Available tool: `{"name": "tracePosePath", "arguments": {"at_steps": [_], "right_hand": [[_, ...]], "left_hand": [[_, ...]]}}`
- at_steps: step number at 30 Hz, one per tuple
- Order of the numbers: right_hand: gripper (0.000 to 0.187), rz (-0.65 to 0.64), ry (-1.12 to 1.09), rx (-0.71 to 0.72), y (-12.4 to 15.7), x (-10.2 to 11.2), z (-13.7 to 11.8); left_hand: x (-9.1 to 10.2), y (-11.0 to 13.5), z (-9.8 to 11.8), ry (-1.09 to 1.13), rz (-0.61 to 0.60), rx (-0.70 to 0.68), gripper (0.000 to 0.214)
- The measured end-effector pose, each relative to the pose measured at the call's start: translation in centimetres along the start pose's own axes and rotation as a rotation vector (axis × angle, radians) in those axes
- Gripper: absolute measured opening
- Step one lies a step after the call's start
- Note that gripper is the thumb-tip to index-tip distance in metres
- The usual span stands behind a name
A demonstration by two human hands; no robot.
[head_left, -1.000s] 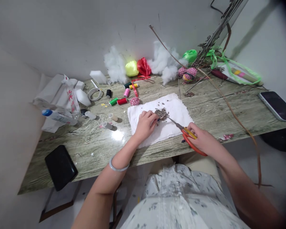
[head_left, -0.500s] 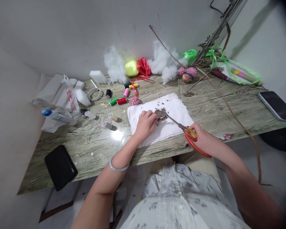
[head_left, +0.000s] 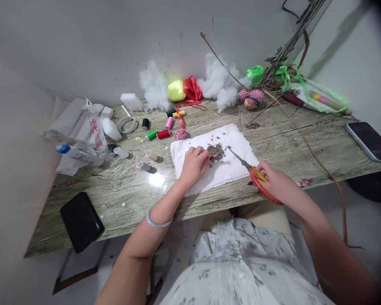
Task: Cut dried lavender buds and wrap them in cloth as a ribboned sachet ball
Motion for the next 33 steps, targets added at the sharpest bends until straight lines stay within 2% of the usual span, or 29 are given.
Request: {"name": "tracePosePath", "arguments": {"at_steps": [4,9,15,22,28,33], "right_hand": [[0.036,-0.055,-0.053,-0.045,0.2,-0.6,0.9],[0.05,-0.093,-0.031,-0.012,0.1,-1.4,0.5],[0.047,-0.085,-0.066,0.015,0.0,-1.3,-1.2],[0.022,-0.037,-0.025,0.074,-0.1,-0.7,-1.8],[0.025,-0.015,0.158,0.065,-0.3,-0.6,-1.5],[0.038,-0.086,0.046,0.002,-0.1,-1.2,-0.8]], "left_hand": [[0.1,0.0,-0.1,0.013,0.02,0.015,0.012],[0.2,0.1,0.2,0.053,0.028,0.005,0.01],[0.3,0.1,0.3,0.044,0.024,-0.012,0.009],[0.2,0.0,0.2,0.024,0.007,-0.01,0.009],[-0.1,0.0,0.2,-0.007,-0.016,-0.001,0.011],[-0.2,0.0,0.3,-0.038,-0.031,-0.023,0.014]]}}
Point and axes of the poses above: each hand's wrist, its own y-axis away from the middle knuckle, its own x-axis out of the back of the hand, z = x × y, the point moved 5 cm from there along -y, towards the middle knuckle, and after that the axes turned 1 degree about -y, right-handed, at the moved point
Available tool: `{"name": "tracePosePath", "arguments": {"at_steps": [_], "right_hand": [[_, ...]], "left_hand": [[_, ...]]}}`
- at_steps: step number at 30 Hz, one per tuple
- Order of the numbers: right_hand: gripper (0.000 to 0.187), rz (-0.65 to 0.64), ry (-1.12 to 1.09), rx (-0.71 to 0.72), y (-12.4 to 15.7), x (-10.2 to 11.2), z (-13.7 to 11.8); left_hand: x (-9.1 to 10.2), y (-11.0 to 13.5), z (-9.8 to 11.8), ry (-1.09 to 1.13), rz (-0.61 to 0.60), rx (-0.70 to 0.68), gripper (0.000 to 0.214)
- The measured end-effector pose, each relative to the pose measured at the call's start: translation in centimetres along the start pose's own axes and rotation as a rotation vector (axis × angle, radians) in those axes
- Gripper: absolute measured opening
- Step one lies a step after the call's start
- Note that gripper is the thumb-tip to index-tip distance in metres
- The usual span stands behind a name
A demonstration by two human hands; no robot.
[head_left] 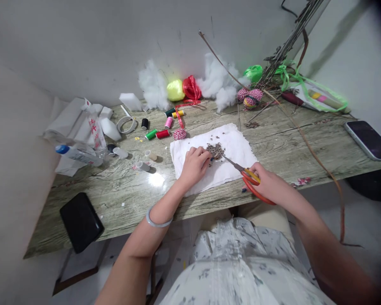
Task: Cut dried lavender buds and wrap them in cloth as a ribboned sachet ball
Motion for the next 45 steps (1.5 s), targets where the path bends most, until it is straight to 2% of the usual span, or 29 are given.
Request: {"name": "tracePosePath", "arguments": {"at_steps": [6,12,17,22,27,33,38,42,45], "right_hand": [[0.041,-0.086,-0.103,0.027,0.1,-0.2,-0.1],[0.024,0.017,-0.046,0.069,0.1,1.3,-1.0],[0.024,0.059,0.043,0.042,0.3,1.7,-0.8],[0.034,0.057,0.02,-0.033,0.1,1.0,0.2],[0.045,0.025,-0.053,-0.03,0.0,0.6,1.2],[0.046,-0.052,-0.044,-0.024,-0.2,0.0,0.6],[0.04,-0.026,-0.089,-0.014,-0.5,0.0,-0.3],[0.027,0.04,-0.063,0.035,-0.3,1.1,-1.2],[0.025,0.076,-0.002,0.055,0.1,1.9,-1.5]], "left_hand": [[0.1,0.1,0.5,-0.066,0.038,-0.077,0.018],[0.1,0.2,0.6,-0.128,0.066,-0.105,0.015],[0.0,0.1,0.4,-0.133,0.055,-0.066,0.02],[0.0,0.1,0.3,-0.115,0.031,-0.031,0.019],[0.2,0.1,-0.1,-0.107,0.039,0.012,0.015],[0.4,0.1,0.0,-0.103,0.054,0.002,0.016],[0.5,0.1,0.3,-0.141,0.063,-0.018,0.018],[0.3,0.2,0.3,-0.177,0.053,-0.025,0.017],[0.3,0.2,0.3,-0.18,0.04,-0.023,0.017]]}}
Point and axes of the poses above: each hand's wrist, its own y-axis away from the middle knuckle, its own x-axis out of the back of the hand, z = x × y, the point moved 5 cm from there along -y, towards the middle knuckle, and after that the axes turned 1 degree about -y, right-handed, at the moved point
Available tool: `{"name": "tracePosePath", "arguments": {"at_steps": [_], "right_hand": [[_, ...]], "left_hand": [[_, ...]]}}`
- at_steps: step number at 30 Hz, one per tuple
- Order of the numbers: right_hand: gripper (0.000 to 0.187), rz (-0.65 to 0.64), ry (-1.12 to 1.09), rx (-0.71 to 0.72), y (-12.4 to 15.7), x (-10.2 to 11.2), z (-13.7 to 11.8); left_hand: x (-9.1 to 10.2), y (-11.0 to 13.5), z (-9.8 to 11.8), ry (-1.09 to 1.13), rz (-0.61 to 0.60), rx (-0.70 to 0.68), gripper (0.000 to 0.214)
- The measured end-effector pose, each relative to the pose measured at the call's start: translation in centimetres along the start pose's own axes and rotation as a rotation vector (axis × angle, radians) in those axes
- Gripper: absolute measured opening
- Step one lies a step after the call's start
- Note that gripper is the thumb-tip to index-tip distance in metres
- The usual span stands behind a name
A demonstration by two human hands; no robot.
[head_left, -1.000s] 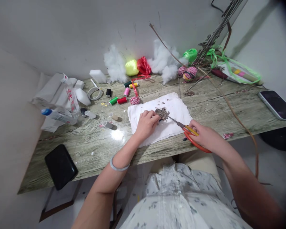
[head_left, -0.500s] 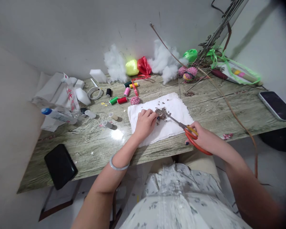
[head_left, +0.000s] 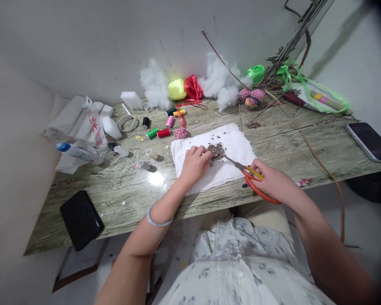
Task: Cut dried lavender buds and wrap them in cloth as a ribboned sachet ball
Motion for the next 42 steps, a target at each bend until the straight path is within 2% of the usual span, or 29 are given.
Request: {"name": "tracePosePath", "arguments": {"at_steps": [3,9,14,20,27,34,38,42], "right_hand": [[0.024,0.022,0.046,-0.004,0.1,0.1,0.3],[0.029,0.015,0.087,-0.092,-0.1,-1.1,2.0],[0.033,0.017,0.09,-0.182,-0.1,-0.6,3.0],[0.045,-0.069,-0.022,-0.092,0.3,-1.3,2.6],[0.047,-0.087,-0.026,-0.08,-0.1,-1.8,1.2],[0.026,-0.027,0.014,-0.039,-0.1,-0.7,0.1],[0.027,-0.009,0.11,-0.018,-0.1,-0.6,0.4],[0.03,-0.035,0.104,-0.044,-0.3,-1.2,1.2]], "left_hand": [[0.1,-0.1,0.1,0.01,-0.006,0.009,0.018],[-0.1,-0.1,0.1,-0.003,-0.006,-0.001,0.018],[-0.3,-0.1,0.0,0.003,-0.014,-0.001,0.018],[-0.1,0.0,-0.1,0.026,-0.004,0.015,0.016],[0.0,0.0,0.0,0.02,0.014,-0.007,0.016],[0.0,0.0,0.0,0.012,0.002,-0.004,0.017],[-0.1,0.0,0.1,-0.003,-0.003,-0.009,0.017],[-0.1,0.0,0.2,-0.018,0.015,-0.02,0.017]]}}
Point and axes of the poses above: each hand's wrist, its own y-axis away from the middle knuckle, its own x-axis out of the back of the hand, z = x × y, the point moved 5 cm from there along -y, towards the middle knuckle, and after that the axes turned 1 degree about -y, right-handed, at the moved point
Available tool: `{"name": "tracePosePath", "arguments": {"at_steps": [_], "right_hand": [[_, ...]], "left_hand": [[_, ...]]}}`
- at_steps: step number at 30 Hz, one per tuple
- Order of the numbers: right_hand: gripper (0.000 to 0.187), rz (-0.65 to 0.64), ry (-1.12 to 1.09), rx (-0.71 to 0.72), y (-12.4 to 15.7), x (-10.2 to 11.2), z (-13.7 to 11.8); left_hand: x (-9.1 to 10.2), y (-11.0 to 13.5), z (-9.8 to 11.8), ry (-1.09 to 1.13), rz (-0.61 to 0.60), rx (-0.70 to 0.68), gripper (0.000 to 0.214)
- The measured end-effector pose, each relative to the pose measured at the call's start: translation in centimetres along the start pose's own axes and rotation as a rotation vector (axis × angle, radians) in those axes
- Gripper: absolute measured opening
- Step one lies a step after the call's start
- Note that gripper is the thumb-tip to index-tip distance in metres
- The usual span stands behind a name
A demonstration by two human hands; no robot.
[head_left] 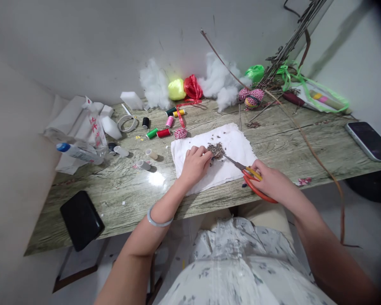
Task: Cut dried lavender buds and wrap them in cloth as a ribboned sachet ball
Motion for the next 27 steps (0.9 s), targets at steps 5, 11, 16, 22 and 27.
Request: {"name": "tracePosePath", "arguments": {"at_steps": [5,11,16,22,27], "right_hand": [[0.043,-0.094,-0.079,-0.036,0.0,-0.9,0.4],[0.044,-0.168,-0.125,0.0,0.1,-1.0,0.1],[0.048,-0.116,-0.128,-0.01,0.0,-0.9,0.6],[0.055,-0.091,-0.123,-0.001,0.3,-1.2,1.6],[0.057,-0.078,-0.123,0.001,0.2,-1.2,1.2]], "left_hand": [[0.1,0.1,0.0,-0.054,0.055,-0.057,0.017],[0.2,0.3,0.7,-0.169,0.111,-0.162,0.014],[0.3,0.3,0.7,-0.186,0.119,-0.138,0.012],[0.5,0.2,0.4,-0.154,0.139,-0.087,0.01],[0.5,0.2,0.4,-0.145,0.137,-0.084,0.01]]}}
Point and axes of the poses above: each hand's wrist, its own y-axis away from the middle knuckle, its own x-axis out of the back of the hand, z = x × y, the point moved 5 cm from there along -y, towards the middle knuckle, and after that the axes turned 1 degree about -y, right-handed, at the moved point
